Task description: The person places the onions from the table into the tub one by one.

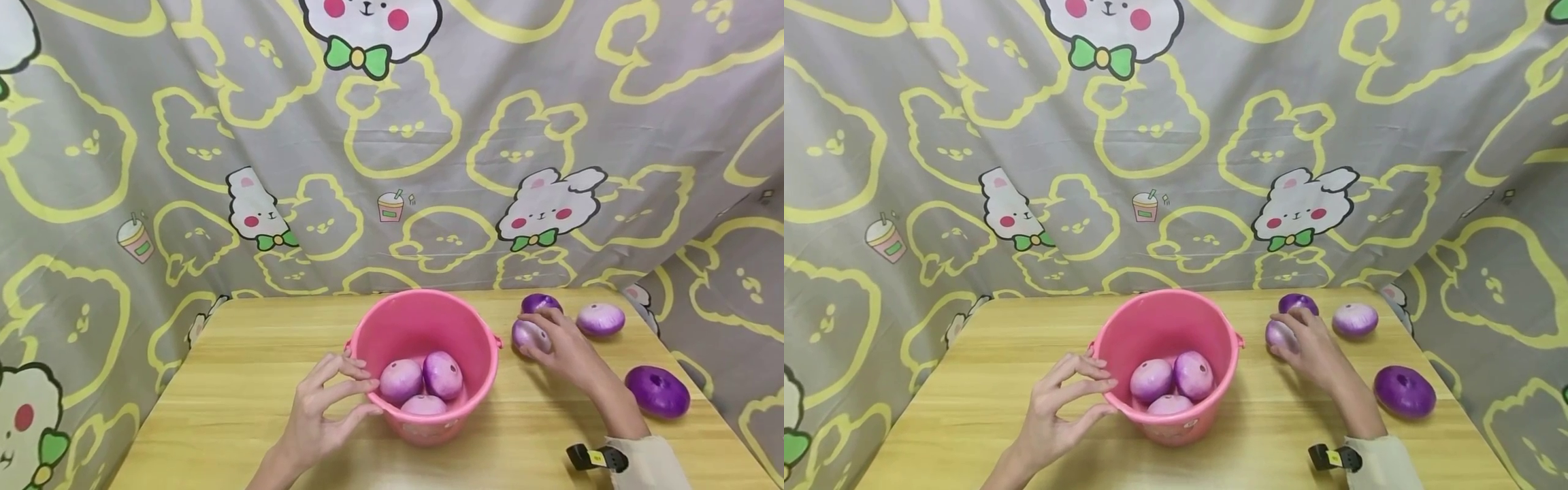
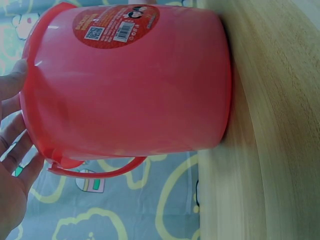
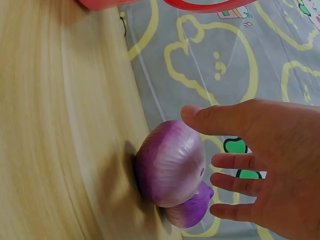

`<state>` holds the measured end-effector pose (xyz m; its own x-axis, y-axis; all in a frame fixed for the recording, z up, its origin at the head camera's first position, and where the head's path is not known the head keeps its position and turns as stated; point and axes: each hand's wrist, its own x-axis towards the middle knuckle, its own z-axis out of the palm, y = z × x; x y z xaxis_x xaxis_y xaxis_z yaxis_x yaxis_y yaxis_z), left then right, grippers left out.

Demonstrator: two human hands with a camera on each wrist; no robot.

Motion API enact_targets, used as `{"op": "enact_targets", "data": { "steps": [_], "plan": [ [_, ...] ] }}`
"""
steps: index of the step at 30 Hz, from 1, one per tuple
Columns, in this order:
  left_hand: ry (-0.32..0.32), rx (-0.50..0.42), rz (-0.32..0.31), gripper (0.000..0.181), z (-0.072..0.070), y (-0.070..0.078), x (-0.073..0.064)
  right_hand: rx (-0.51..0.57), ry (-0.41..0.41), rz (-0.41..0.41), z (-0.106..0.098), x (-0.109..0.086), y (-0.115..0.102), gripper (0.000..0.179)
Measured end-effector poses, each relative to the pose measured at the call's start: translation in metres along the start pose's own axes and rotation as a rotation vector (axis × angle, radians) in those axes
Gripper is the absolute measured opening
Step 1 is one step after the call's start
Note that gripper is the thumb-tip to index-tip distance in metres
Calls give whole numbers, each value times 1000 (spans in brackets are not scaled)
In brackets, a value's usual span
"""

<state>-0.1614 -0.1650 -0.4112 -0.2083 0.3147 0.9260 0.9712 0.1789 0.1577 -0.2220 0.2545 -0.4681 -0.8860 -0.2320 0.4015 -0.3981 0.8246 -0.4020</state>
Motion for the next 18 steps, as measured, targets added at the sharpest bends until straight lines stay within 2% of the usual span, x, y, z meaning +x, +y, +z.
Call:
{"op": "enact_targets", "data": {
  "steps": [7,18],
  "plan": [
    [-6,-2,-1,20,0,2,-2,12,-41,22,4,-3,4,53],
    [-5,1,2,21,0,0,-1,-2,-26,11,8,-1,6,53]
  ]
}}
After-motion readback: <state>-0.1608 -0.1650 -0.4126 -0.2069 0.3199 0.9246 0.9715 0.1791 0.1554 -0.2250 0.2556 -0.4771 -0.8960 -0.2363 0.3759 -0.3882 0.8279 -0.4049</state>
